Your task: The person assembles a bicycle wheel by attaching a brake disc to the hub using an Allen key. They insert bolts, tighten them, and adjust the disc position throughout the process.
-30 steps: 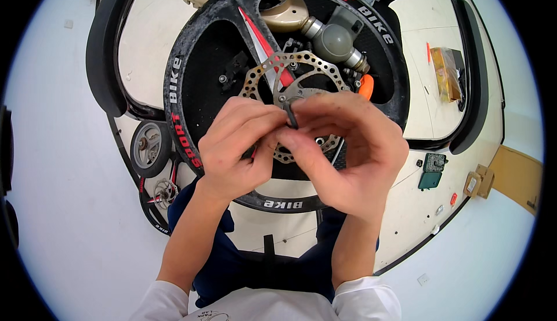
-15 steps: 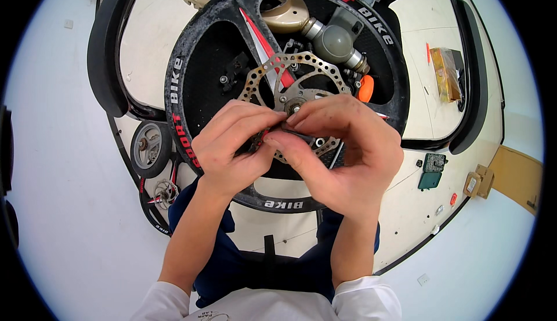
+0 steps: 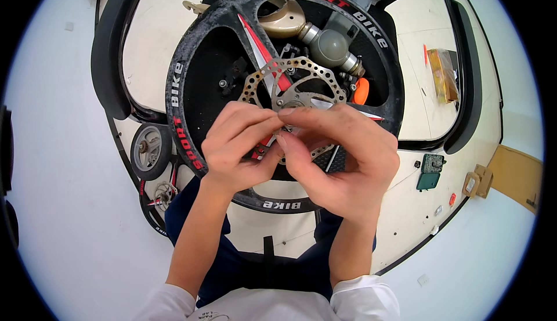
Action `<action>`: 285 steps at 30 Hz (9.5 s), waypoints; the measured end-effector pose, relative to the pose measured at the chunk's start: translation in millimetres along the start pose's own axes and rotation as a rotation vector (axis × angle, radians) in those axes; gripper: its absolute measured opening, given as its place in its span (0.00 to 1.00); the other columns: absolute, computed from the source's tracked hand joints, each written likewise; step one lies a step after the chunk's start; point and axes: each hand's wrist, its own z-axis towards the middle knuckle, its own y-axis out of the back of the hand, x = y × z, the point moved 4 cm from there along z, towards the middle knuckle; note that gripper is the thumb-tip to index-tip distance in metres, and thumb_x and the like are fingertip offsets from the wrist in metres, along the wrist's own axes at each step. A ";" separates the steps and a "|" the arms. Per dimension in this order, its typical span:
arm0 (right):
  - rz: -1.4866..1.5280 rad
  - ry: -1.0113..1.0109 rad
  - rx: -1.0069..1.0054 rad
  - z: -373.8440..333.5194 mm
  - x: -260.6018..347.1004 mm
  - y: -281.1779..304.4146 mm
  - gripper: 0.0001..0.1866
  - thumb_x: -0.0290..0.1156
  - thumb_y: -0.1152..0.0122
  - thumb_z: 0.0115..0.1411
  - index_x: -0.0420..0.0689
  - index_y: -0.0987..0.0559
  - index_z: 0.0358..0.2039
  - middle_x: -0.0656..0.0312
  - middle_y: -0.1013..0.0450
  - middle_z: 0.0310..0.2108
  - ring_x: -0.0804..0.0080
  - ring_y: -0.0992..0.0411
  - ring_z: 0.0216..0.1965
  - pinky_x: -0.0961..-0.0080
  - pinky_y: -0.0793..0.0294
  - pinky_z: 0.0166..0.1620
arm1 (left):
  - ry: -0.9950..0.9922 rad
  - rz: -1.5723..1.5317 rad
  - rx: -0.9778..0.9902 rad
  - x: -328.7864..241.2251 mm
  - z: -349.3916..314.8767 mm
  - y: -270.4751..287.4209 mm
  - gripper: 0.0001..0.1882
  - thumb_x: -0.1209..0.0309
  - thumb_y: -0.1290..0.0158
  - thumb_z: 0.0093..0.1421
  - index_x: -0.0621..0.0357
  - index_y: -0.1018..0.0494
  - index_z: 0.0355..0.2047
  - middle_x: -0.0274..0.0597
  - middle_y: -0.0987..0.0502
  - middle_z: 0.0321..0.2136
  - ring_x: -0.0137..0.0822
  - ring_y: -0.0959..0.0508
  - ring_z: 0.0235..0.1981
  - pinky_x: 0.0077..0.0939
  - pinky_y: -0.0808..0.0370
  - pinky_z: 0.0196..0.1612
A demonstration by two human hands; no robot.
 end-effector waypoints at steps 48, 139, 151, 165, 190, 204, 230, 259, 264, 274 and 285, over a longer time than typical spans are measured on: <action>0.126 -0.097 -0.282 -2.4 -9.2 42.5 0.08 0.14 0.41 0.60 0.30 0.21 0.40 0.52 0.23 0.32 0.70 0.22 0.24 0.77 0.20 0.28 | 0.666 -0.158 0.106 39.9 15.8 40.9 0.07 0.80 0.38 0.58 0.68 0.17 0.38 0.42 0.17 0.33 0.25 0.20 0.28 0.18 0.24 0.33; 0.218 -0.198 -0.336 7.5 -26.3 26.2 0.07 0.13 0.36 0.57 0.28 0.19 0.38 0.56 0.20 0.30 0.72 0.19 0.28 0.81 0.19 0.33 | 0.242 0.281 0.234 22.7 25.3 -32.5 0.04 0.74 0.42 0.61 0.57 0.17 0.34 0.34 0.24 0.27 0.34 0.25 0.30 0.32 0.41 0.37; 0.174 -0.184 -0.312 8.4 -27.3 28.1 0.07 0.15 0.37 0.60 0.29 0.20 0.39 0.55 0.20 0.29 0.71 0.19 0.28 0.79 0.19 0.32 | 0.205 0.187 0.228 22.9 29.5 -19.0 0.11 0.81 0.37 0.49 0.56 0.16 0.34 0.36 0.21 0.29 0.34 0.25 0.26 0.25 0.32 0.35; 0.152 -0.185 -0.306 6.7 -21.9 36.7 0.08 0.16 0.38 0.61 0.29 0.21 0.41 0.50 0.20 0.32 0.68 0.19 0.26 0.75 0.18 0.33 | 0.450 0.211 0.265 17.1 36.0 -27.5 0.03 0.75 0.37 0.53 0.60 0.19 0.29 0.38 0.22 0.28 0.37 0.24 0.26 0.32 0.35 0.38; 0.119 -0.075 -0.299 7.0 -24.3 24.5 0.08 0.15 0.39 0.62 0.30 0.21 0.42 0.52 0.21 0.33 0.68 0.19 0.26 0.77 0.18 0.31 | 0.518 0.129 0.270 23.5 31.0 -28.2 0.05 0.74 0.43 0.60 0.60 0.19 0.32 0.39 0.21 0.31 0.42 0.23 0.37 0.35 0.34 0.45; 0.076 -0.077 -0.353 6.3 -23.4 26.0 0.08 0.17 0.38 0.62 0.30 0.21 0.42 0.52 0.20 0.30 0.69 0.19 0.26 0.76 0.18 0.31 | 0.450 0.221 0.240 22.1 32.2 -28.8 0.05 0.72 0.40 0.59 0.59 0.17 0.33 0.36 0.22 0.28 0.33 0.28 0.27 0.27 0.36 0.38; 0.093 -0.023 -0.295 7.3 -22.7 16.3 0.11 0.09 0.34 0.54 0.28 0.20 0.39 0.53 0.22 0.34 0.70 0.19 0.28 0.82 0.19 0.31 | 0.339 0.141 0.295 22.8 33.5 -21.1 0.10 0.78 0.36 0.50 0.55 0.15 0.34 0.38 0.19 0.30 0.38 0.21 0.32 0.29 0.31 0.40; 0.127 -0.002 -0.243 7.9 -26.0 20.1 0.11 0.10 0.36 0.55 0.28 0.19 0.40 0.51 0.21 0.35 0.69 0.18 0.31 0.80 0.18 0.35 | 0.315 0.195 0.295 20.2 36.3 -22.6 0.10 0.79 0.36 0.49 0.57 0.16 0.34 0.41 0.20 0.32 0.43 0.19 0.36 0.33 0.25 0.43; 0.068 -0.045 -0.240 7.5 -31.7 15.6 0.11 0.11 0.35 0.55 0.30 0.17 0.39 0.51 0.18 0.35 0.69 0.17 0.33 0.80 0.17 0.37 | 0.342 0.114 0.262 26.0 31.1 -22.0 0.08 0.78 0.37 0.51 0.59 0.18 0.34 0.40 0.21 0.32 0.42 0.20 0.38 0.35 0.30 0.43; -0.004 -0.012 -0.205 7.4 -25.8 16.6 0.11 0.11 0.34 0.53 0.30 0.17 0.38 0.51 0.18 0.33 0.69 0.17 0.33 0.80 0.17 0.37 | 0.258 0.164 0.278 20.5 33.6 -21.7 0.10 0.80 0.38 0.50 0.57 0.16 0.34 0.38 0.19 0.31 0.39 0.20 0.33 0.29 0.32 0.38; -0.137 0.132 -0.127 7.5 -25.1 17.1 0.09 0.09 0.32 0.53 0.28 0.20 0.36 0.49 0.19 0.33 0.65 0.18 0.34 0.73 0.16 0.39 | 0.285 0.138 0.272 21.8 33.2 -21.6 0.12 0.80 0.37 0.48 0.55 0.15 0.34 0.38 0.19 0.32 0.39 0.20 0.34 0.29 0.32 0.38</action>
